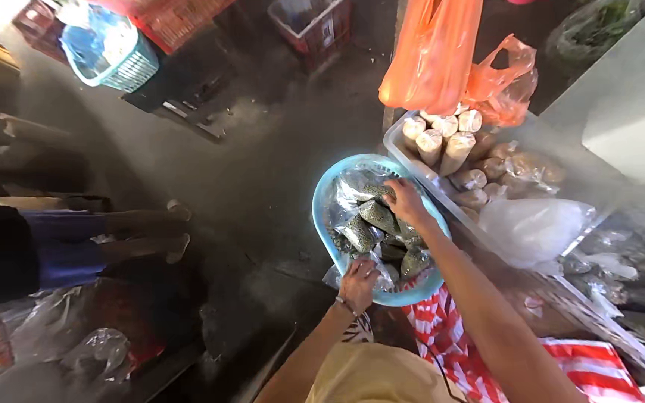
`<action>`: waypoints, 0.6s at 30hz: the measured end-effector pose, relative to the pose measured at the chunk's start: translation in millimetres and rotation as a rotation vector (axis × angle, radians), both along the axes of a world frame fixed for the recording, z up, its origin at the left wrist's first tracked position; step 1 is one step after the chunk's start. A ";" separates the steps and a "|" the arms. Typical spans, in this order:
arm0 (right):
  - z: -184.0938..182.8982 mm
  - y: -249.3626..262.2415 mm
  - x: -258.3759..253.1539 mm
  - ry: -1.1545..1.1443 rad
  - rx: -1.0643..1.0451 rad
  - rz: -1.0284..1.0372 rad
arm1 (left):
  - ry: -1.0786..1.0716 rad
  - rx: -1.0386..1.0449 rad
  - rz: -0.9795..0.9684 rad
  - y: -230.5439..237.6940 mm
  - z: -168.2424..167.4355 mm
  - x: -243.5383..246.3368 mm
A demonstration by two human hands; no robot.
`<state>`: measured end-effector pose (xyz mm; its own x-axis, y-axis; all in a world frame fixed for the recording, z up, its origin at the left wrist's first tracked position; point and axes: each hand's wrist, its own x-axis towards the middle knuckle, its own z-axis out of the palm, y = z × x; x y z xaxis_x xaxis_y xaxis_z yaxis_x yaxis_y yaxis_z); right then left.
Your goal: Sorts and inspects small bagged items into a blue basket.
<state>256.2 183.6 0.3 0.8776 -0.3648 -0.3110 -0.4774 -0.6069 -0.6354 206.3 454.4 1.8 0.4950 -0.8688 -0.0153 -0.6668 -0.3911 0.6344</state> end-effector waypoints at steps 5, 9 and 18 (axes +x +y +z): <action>-15.0 -5.2 50.7 0.422 -0.072 0.149 | -0.062 0.192 -0.142 -10.9 -22.0 39.9; 1.9 -7.1 52.1 0.570 -0.123 0.224 | -0.112 0.371 -0.309 -34.4 -41.6 68.8; 83.1 -3.7 -50.1 0.461 -0.133 -0.040 | 0.073 0.502 -0.109 -48.1 -25.4 105.3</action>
<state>206.1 179.9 83.5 0.6434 -0.4588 -0.6128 -0.7160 -0.6438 -0.2699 311.5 406.3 -23.6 0.3840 -0.7919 -0.4747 -0.6816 -0.5900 0.4329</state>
